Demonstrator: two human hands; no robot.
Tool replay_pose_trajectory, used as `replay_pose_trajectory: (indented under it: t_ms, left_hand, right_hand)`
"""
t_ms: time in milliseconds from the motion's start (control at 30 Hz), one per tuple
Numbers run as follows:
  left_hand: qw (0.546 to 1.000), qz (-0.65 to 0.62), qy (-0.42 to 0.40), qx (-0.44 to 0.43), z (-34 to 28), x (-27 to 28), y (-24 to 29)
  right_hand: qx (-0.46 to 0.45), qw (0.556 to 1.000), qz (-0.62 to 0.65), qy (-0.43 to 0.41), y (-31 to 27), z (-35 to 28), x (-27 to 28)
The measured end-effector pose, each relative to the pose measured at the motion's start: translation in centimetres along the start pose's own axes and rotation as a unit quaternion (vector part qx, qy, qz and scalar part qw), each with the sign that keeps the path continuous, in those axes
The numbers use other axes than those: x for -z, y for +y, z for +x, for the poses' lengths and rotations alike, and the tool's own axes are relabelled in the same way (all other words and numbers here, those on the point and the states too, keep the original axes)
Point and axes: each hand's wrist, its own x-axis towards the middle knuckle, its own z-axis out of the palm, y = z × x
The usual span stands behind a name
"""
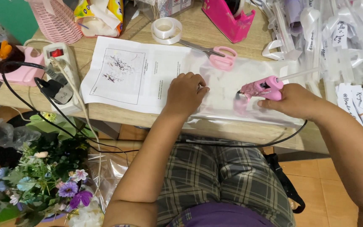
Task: The person uses a pink hot glue gun to apply glue to a clear plastic bag on a table. They then fold a white ribbon into a bow shape and place it on the bag. Finally, they cut a piece of white tape with scissors and apply it to the bag.
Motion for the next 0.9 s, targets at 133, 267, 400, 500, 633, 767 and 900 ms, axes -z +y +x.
replay_pose_trajectory:
  t_ms: [133, 267, 400, 500, 633, 767, 900]
  left_hand:
    - [1.000, -0.004, -0.011, 0.002, 0.0, 0.3, 0.2]
    - [1.000, 0.004, 0.010, -0.012, -0.1, -0.2, -0.2]
    - [0.999, 0.019, 0.022, -0.016, -0.1, -0.6, -0.5]
    - [1.000, 0.016, -0.002, 0.003, 0.0, -0.2, -0.1]
    - [1.000, 0.013, -0.004, 0.014, -0.1, -0.3, -0.1]
    - [1.000, 0.020, 0.011, -0.005, 0.2, -0.4, -0.6]
    - [1.000, 0.013, -0.016, 0.014, 0.0, 0.5, 0.4]
  right_hand:
    - [0.015, 1.000, -0.019, -0.017, -0.1, -1.2, 0.2]
    - [0.016, 0.999, -0.032, -0.006, -0.4, -1.1, 0.2]
    - [-0.005, 1.000, 0.008, 0.013, -0.7, -0.1, 0.1]
    - [0.011, 1.000, 0.004, 0.017, -0.2, 0.7, -0.2]
    - [-0.009, 1.000, 0.013, 0.010, -0.3, -1.0, 0.0]
    - [0.015, 0.989, 0.142, 0.031, 0.0, -2.4, 0.0]
    - [0.146, 0.774, 0.604, 0.122, 1.0, -2.6, -2.7]
